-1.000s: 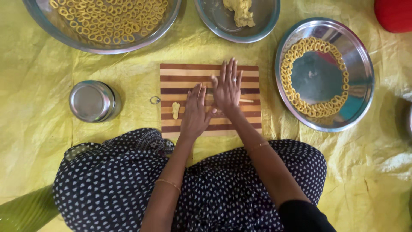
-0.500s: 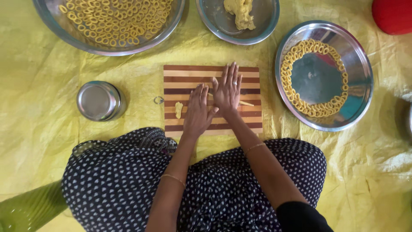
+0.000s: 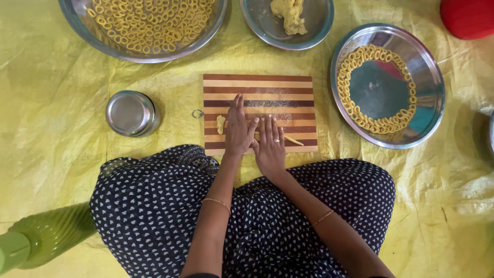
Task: The person rolls small pieces of dough into thin ropes on a wooden board, then joins the ends to form rings. The rings are placed into a metal tray. The person repeats this process with multiple dough pieces.
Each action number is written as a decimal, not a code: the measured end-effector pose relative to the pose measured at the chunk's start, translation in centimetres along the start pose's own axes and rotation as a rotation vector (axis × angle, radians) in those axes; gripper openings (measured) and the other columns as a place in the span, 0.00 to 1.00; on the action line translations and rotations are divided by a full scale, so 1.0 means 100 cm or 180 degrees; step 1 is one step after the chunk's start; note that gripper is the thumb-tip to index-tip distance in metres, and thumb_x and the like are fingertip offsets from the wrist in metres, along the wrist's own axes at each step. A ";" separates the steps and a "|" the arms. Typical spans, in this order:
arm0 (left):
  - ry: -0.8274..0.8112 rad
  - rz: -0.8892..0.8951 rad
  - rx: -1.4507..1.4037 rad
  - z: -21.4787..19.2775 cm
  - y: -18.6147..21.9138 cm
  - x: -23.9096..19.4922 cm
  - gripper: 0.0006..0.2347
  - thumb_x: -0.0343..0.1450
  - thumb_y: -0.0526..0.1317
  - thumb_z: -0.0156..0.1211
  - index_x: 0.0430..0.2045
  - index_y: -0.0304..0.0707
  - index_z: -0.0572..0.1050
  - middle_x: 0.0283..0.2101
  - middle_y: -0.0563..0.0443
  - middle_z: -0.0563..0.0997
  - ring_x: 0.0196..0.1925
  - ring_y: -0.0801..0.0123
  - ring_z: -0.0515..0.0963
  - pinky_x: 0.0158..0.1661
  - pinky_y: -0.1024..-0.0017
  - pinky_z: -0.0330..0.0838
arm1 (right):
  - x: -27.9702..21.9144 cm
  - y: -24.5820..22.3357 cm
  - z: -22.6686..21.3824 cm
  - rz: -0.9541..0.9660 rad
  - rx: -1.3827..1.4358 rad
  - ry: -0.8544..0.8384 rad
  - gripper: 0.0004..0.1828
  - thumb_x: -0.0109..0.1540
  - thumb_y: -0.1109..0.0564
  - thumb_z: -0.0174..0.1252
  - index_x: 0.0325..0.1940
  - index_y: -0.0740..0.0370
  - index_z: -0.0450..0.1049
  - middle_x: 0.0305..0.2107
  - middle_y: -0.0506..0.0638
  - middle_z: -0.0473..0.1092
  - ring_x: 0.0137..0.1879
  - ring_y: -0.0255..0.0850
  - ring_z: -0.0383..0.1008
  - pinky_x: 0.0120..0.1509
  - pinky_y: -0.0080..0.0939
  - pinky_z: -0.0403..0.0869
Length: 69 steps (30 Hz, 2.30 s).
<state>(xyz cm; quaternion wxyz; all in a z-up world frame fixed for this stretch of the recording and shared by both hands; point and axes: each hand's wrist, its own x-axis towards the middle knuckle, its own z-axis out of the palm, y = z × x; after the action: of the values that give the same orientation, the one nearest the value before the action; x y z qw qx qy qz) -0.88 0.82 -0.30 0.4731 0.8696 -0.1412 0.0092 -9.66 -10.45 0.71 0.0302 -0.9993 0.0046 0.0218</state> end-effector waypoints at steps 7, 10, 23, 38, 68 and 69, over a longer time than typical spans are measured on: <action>0.0212 0.0300 -0.0058 -0.003 0.003 0.000 0.37 0.77 0.64 0.36 0.74 0.33 0.45 0.77 0.34 0.50 0.78 0.41 0.54 0.72 0.47 0.57 | 0.094 0.010 -0.005 0.0435 0.0223 0.0364 0.39 0.72 0.38 0.21 0.80 0.65 0.38 0.78 0.61 0.34 0.83 0.51 0.29 0.83 0.57 0.33; 0.0178 0.0401 -0.0148 -0.006 0.005 0.003 0.37 0.77 0.63 0.37 0.74 0.33 0.45 0.77 0.33 0.50 0.78 0.40 0.54 0.71 0.47 0.58 | 0.145 0.021 -0.011 0.0676 0.0227 0.0296 0.40 0.72 0.36 0.21 0.81 0.64 0.38 0.78 0.60 0.33 0.83 0.50 0.28 0.83 0.58 0.32; 0.0103 0.0403 0.0080 -0.006 0.008 0.007 0.37 0.75 0.62 0.42 0.74 0.34 0.45 0.76 0.33 0.51 0.78 0.40 0.54 0.72 0.46 0.55 | 0.198 0.034 -0.008 0.0666 0.0196 0.0331 0.41 0.72 0.34 0.21 0.81 0.64 0.38 0.78 0.61 0.33 0.83 0.51 0.27 0.84 0.56 0.35; 0.0950 0.0313 -0.0407 -0.006 -0.001 -0.001 0.33 0.80 0.61 0.35 0.74 0.33 0.48 0.77 0.35 0.51 0.79 0.43 0.55 0.75 0.48 0.55 | 0.054 -0.020 -0.005 0.0146 0.0098 0.0400 0.38 0.72 0.39 0.24 0.81 0.64 0.39 0.78 0.61 0.37 0.83 0.52 0.34 0.84 0.58 0.39; 0.0462 0.0129 0.0298 -0.001 0.002 0.008 0.38 0.75 0.66 0.23 0.74 0.35 0.46 0.78 0.37 0.49 0.76 0.44 0.59 0.62 0.49 0.71 | 0.169 -0.002 0.002 0.0525 0.0112 0.0274 0.40 0.72 0.32 0.23 0.82 0.57 0.36 0.78 0.55 0.30 0.82 0.47 0.24 0.83 0.57 0.31; 0.0574 0.0227 0.0232 -0.001 0.001 0.006 0.37 0.77 0.66 0.23 0.74 0.36 0.46 0.77 0.36 0.49 0.76 0.43 0.59 0.62 0.50 0.74 | 0.157 -0.006 0.004 0.0507 0.0130 0.0238 0.40 0.72 0.32 0.24 0.82 0.56 0.35 0.78 0.54 0.29 0.82 0.46 0.24 0.83 0.56 0.31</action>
<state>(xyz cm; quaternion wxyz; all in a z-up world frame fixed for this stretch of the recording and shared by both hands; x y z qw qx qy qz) -0.30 0.67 -0.08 0.4512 0.8763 -0.1285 0.1094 5.97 -9.97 -0.32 0.0485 -0.9951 0.0857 -0.0132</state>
